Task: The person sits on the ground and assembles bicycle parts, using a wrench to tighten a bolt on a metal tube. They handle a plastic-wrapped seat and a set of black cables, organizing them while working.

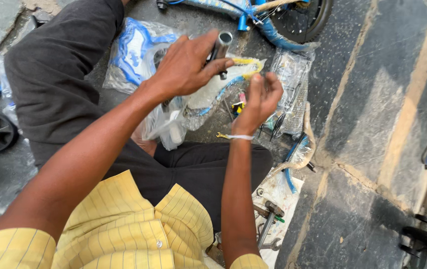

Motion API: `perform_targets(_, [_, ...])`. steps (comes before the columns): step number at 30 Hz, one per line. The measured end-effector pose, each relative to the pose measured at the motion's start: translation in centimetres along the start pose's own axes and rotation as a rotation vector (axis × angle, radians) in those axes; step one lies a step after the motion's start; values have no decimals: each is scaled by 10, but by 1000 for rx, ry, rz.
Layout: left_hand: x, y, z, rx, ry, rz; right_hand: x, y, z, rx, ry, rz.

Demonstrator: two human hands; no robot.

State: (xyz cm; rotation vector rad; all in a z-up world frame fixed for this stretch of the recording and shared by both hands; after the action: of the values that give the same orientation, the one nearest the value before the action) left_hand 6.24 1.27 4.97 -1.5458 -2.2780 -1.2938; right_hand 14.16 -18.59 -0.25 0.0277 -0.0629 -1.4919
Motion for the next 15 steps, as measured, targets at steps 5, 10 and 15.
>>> perform_targets(5, [8, 4, 22, 52, 29, 72, -58, -4, -27, -495, 615, 558])
perform_targets(10, [9, 3, 37, 113, 50, 140, -58, 4, -59, -420, 547, 562])
perform_targets(15, [7, 0, 45, 238, 66, 283, -16, 40, -153, -394, 891, 506])
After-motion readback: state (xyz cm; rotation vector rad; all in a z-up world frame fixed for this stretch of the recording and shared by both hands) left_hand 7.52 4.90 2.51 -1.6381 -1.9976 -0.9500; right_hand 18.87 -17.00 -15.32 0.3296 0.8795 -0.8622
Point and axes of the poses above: each hand's wrist, its own y-axis towards the middle knuckle, its own x-axis out of the back of the hand, z = x × y, the point moved 9 cm from there along y, towards the middle knuckle, and after that the axes turned 6 degrees about -x, right-handed, at the moved point
